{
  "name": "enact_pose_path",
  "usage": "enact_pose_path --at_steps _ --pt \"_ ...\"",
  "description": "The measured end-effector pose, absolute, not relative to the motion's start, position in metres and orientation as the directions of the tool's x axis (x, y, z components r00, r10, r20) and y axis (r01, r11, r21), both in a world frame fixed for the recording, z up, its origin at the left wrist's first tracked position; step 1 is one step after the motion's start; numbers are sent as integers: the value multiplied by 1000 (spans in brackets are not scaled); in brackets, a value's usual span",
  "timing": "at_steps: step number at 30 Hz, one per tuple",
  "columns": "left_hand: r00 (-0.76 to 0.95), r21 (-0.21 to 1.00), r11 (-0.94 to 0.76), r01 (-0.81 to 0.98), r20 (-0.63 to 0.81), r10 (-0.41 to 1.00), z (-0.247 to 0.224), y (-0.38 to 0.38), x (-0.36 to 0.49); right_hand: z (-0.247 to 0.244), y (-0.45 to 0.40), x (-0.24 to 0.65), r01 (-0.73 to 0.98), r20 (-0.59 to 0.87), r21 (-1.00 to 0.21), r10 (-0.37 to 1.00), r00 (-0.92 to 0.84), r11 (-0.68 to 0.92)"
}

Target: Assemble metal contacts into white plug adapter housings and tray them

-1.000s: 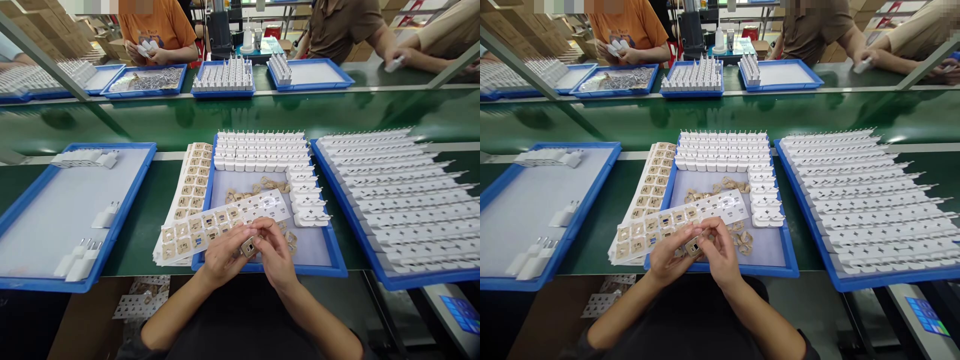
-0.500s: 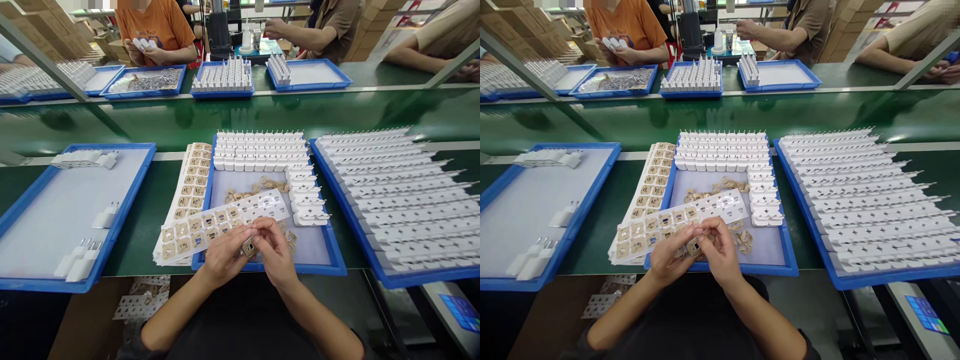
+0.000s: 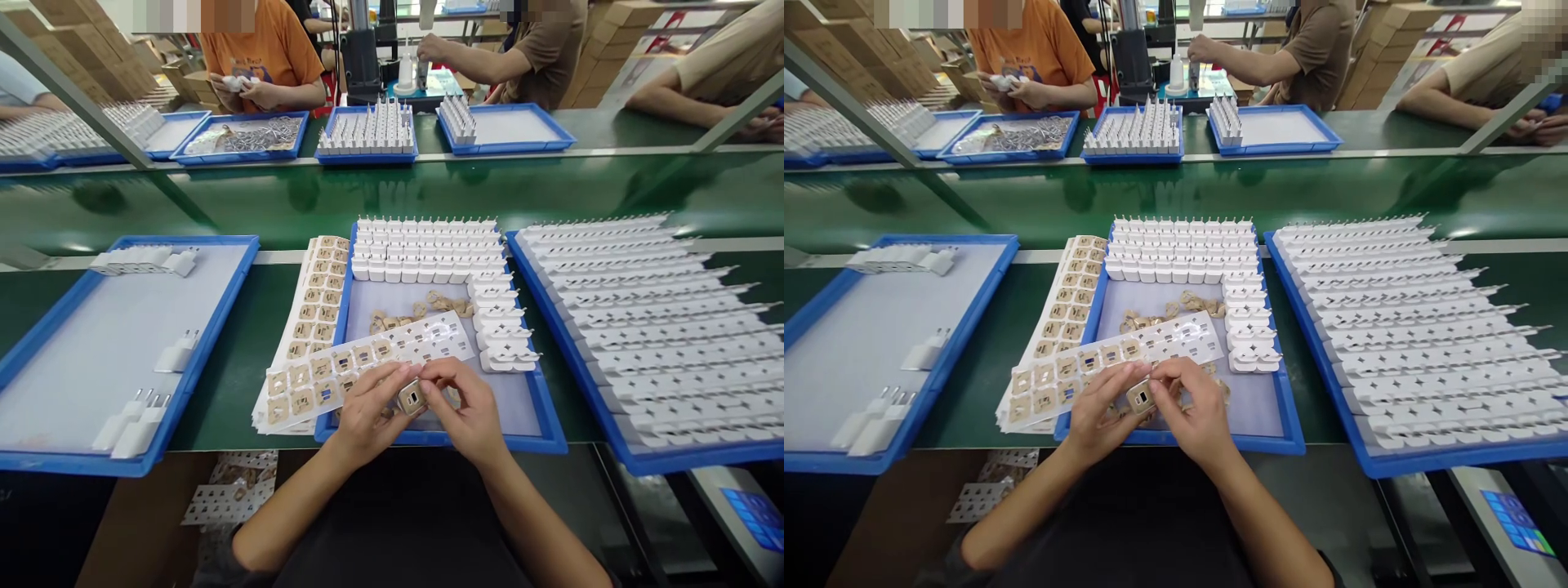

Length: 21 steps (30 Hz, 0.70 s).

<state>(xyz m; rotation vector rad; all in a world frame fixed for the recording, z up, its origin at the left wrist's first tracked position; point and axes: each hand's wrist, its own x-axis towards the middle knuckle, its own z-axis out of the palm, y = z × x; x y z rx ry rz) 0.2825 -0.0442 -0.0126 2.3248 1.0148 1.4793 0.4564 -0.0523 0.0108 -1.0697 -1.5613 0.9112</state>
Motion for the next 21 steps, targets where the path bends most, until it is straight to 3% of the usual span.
enact_pose_path --at_steps 7,17,19,21 --pt "274 515 -747 421 712 646 -13 -43 283 12 -52 457 296 321 -892 940 -118 342" --pt "268 599 -654 462 609 747 -9 -43 283 3 -53 464 446 589 -617 757 -283 648" --pt "243 618 -637 461 603 760 -8 -42 283 2 -56 467 429 582 -641 768 -268 636" --pt "235 600 -658 455 632 739 -9 -42 284 1 -57 466 375 517 -746 834 -194 550"
